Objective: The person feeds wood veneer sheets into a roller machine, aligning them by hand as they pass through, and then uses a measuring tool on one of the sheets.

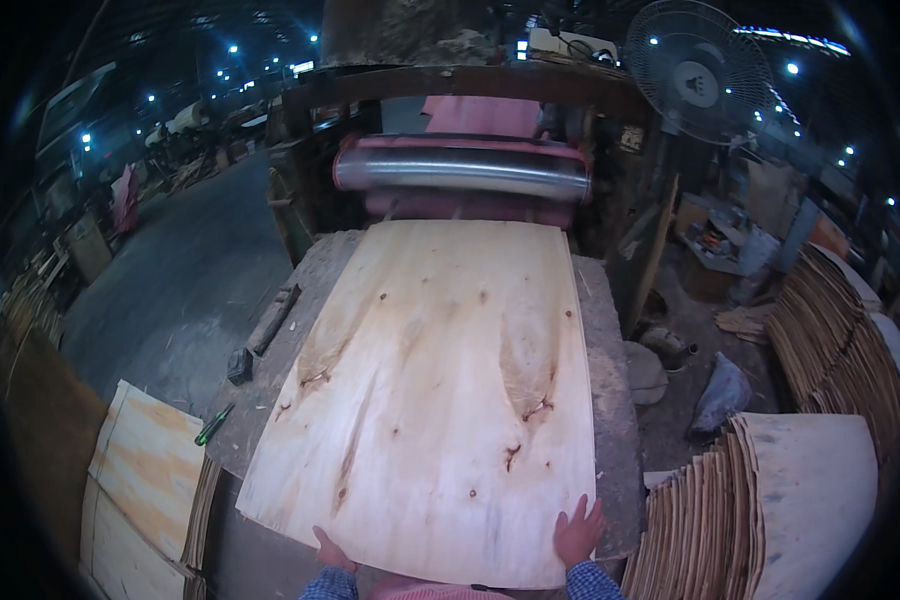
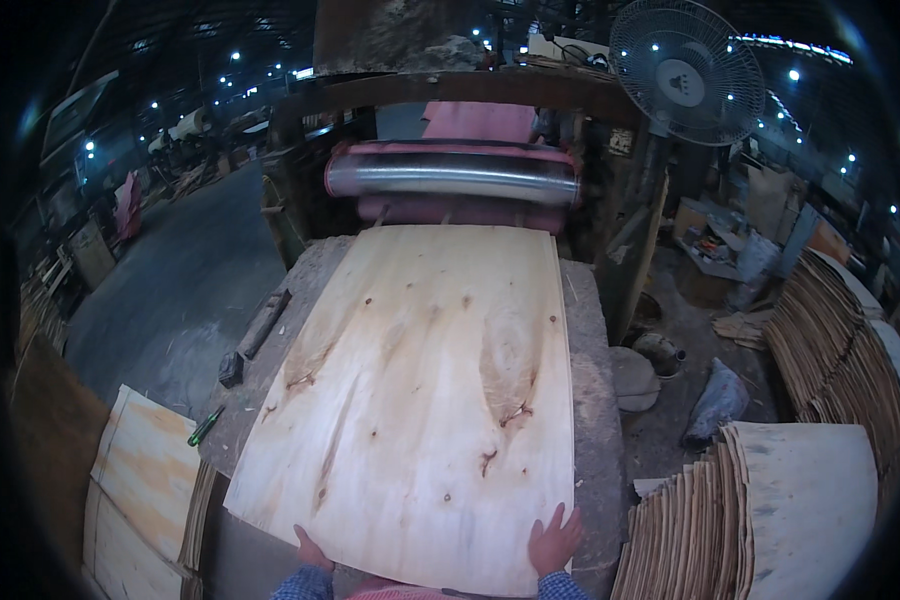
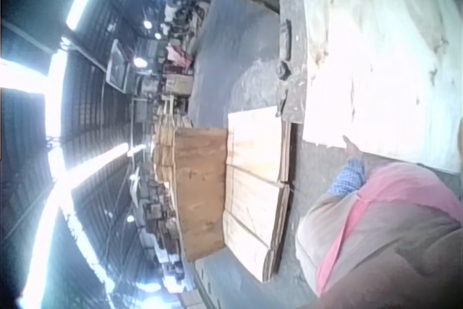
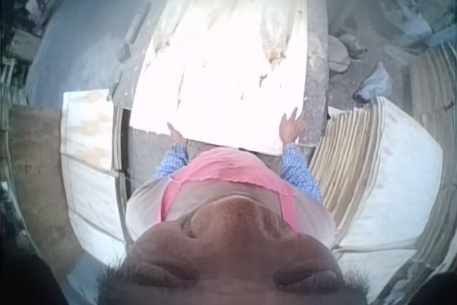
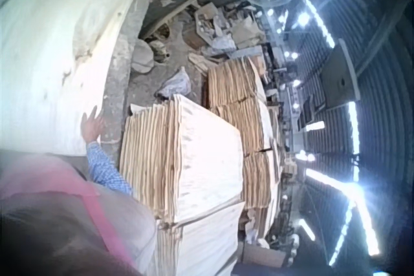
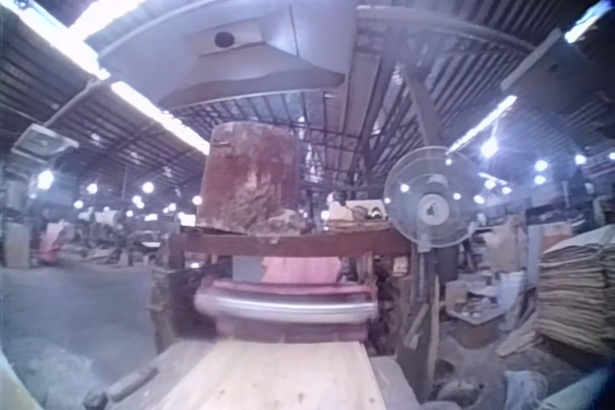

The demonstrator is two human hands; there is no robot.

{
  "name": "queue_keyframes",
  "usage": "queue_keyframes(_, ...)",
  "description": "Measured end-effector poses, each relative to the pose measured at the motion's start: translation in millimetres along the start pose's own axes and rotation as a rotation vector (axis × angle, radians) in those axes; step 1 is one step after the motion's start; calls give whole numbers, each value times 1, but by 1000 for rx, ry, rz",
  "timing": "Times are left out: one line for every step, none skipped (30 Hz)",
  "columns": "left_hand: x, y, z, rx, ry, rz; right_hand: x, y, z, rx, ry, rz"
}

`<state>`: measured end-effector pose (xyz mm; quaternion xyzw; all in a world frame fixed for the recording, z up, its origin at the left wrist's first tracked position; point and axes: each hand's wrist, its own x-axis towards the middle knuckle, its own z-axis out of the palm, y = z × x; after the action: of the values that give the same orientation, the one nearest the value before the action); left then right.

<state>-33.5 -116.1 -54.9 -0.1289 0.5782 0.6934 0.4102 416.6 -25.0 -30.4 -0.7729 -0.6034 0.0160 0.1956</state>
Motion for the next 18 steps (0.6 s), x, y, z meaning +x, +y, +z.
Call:
queue_keyframes(4, -3, -3, 28, 0, 26, 0, 1, 1, -4, 6, -2)
queue_keyframes(7, -3, -6, 41, 0, 20, 1, -1, -1, 9, -13, 14)
queue_keyframes(10, -4, -10, 53, 1, 14, 1, -4, -5, 23, -32, 29)
queue_keyframes(13, -5, -11, 65, 2, 8, 1, -6, -8, 37, -52, 44)
queue_keyframes(10, -3, -7, 87, 10, 2, 1, -6, -8, 36, -42, 51)
queue_keyframes(4, -1, -5, 109, 17, -3, 0, -6, -8, 36, -32, 58)
queue_keyframes(1, 1, -2, 130, 25, -8, 0, -5, -8, 35, -22, 64)
queue_keyframes(4, 0, -4, 134, 33, 8, 0, -6, -8, 34, -19, 61)
queue_keyframes(10, -3, -9, 138, 41, 24, -1, -6, -8, 33, -16, 58)
queue_keyframes(14, -5, -12, 142, 49, 40, -1, -6, -7, 32, -12, 55)
queue_keyframes(12, -5, -10, 142, 70, 41, -1, -6, -7, 28, -14, 54)
queue_keyframes(9, -5, -7, 141, 90, 42, 0, -5, -7, 25, -16, 52)
queue_keyframes(6, -5, -6, 139, 110, 44, -1, -4, -7, 21, -17, 50)
queue_keyframes(5, -5, -6, 148, 100, 46, -1, -4, -7, 16, -14, 50)
queue_keyframes(5, -5, -6, 157, 90, 49, -1, -4, -6, 10, -11, 50)
queue_keyframes(5, -5, -6, 166, 80, 52, 0, -4, -6, 5, -7, 50)
queue_keyframes(5, -5, -5, 156, 99, 43, -1, -4, -7, 11, -15, 57)
queue_keyframes(4, -5, -4, 145, 119, 34, 0, -4, -8, 16, -21, 64)
